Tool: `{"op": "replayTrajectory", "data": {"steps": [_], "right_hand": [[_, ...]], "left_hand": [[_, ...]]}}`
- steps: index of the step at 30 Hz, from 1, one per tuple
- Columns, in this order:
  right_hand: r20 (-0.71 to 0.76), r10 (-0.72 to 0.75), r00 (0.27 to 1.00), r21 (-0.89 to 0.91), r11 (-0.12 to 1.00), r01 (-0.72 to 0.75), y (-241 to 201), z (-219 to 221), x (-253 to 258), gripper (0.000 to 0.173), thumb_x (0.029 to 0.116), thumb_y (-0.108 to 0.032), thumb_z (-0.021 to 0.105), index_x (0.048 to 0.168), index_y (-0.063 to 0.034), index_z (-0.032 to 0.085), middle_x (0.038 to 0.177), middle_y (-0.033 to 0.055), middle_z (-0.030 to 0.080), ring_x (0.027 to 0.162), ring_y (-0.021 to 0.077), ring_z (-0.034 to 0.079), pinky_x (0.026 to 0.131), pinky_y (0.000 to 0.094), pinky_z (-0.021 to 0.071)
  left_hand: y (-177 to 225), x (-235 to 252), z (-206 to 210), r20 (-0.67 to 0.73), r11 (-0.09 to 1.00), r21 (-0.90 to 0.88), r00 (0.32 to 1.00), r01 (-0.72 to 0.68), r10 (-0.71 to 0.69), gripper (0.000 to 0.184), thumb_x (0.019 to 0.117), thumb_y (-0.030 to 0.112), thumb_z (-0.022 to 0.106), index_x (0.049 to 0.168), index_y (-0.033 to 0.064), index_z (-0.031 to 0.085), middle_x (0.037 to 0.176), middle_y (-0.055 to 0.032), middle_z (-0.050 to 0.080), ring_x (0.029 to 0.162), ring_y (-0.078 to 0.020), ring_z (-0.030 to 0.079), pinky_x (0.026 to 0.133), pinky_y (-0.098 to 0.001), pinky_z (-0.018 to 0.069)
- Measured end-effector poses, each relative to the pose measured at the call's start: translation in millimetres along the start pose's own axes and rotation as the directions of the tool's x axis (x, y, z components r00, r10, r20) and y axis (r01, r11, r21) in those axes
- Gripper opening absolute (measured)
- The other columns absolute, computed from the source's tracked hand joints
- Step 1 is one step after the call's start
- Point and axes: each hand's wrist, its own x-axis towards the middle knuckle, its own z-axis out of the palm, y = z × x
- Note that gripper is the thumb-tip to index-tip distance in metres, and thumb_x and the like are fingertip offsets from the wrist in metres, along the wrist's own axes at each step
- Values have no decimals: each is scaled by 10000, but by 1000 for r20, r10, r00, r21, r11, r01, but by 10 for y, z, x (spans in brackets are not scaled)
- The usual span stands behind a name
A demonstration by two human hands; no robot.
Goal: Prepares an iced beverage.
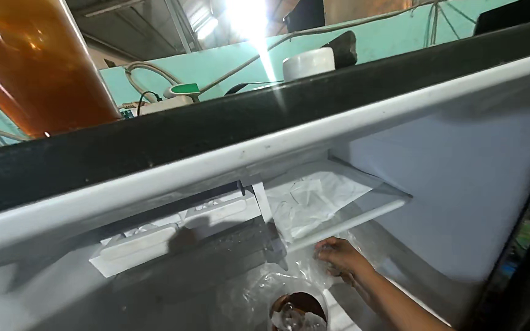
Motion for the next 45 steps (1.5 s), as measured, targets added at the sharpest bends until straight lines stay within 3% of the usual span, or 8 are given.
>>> {"op": "replayTrajectory", "data": {"steps": [11,20,23,25,27,29,37,45], "right_hand": [[-118,59,991,419,908,-4,-39,-78,-182,164,965,33,626,1119,-7,587,861,84,648,555,101,569,458,217,466],[-1,-310,951,200,932,303,-319,134,-781,177,831,-22,733,984,-69,657,771,14,680,540,70,600,437,207,474],[15,-522,853,-91,849,521,-269,269,-841,197,810,-128,759,992,-85,698,832,-11,664,630,28,604,547,194,509],[76,-737,672,-228,643,731,-160,325,-797,186,793,-104,754,964,-34,733,928,59,701,837,66,654,734,215,544],[171,-851,497,-279,442,853,-90,369,-742,184,767,-92,770,930,-15,733,927,119,715,883,144,682,769,254,562],[247,-880,405,-297,329,896,-44,409,-714,173,784,-131,771,920,-34,724,912,119,712,875,164,688,758,264,568],[426,-845,324,-350,177,920,-49,478,-736,165,829,-226,684,758,-83,643,721,66,608,773,241,613,671,413,441],[528,-792,306,-81,311,947,-142,392,-651,109,784,-59,717,842,10,656,876,141,615,879,179,597,748,245,481]], "left_hand": [[-143,27,55,5,999,-9,999,-35,35,971,644,116,879,1371,-216,328,1291,-228,565,1201,-112,587,1061,-268,477],[-39,5,164,4,999,-35,1000,-10,10,973,610,49,891,1367,-208,337,1288,-230,575,1193,-125,604,1057,-267,491],[-60,-10,173,-5,999,-46,1000,-1,1,966,618,61,892,1366,-205,341,1270,-228,599,1174,-149,630,1043,-298,517],[-31,-31,171,-23,999,-32,999,37,-38,964,619,53,892,1365,-214,344,1262,-236,604,1162,-160,639,1036,-307,525],[-31,-45,169,-38,998,-31,998,51,-52,982,611,39,897,1368,-220,328,1261,-247,601,1160,-163,643,1036,-312,527],[-44,-58,157,-46,999,-15,998,49,-50,985,616,43,901,1372,-221,327,1261,-247,604,1165,-147,639,1035,-297,525],[-133,-72,118,-50,999,49,999,-1,4,1012,619,131,911,1352,-253,329,1247,-259,599,1160,-102,622,1034,-250,496],[-61,-68,126,-80,999,4,996,40,-39,1017,613,73,913,1371,-245,314,1266,-269,594,1170,-124,629,1035,-256,507]]}}
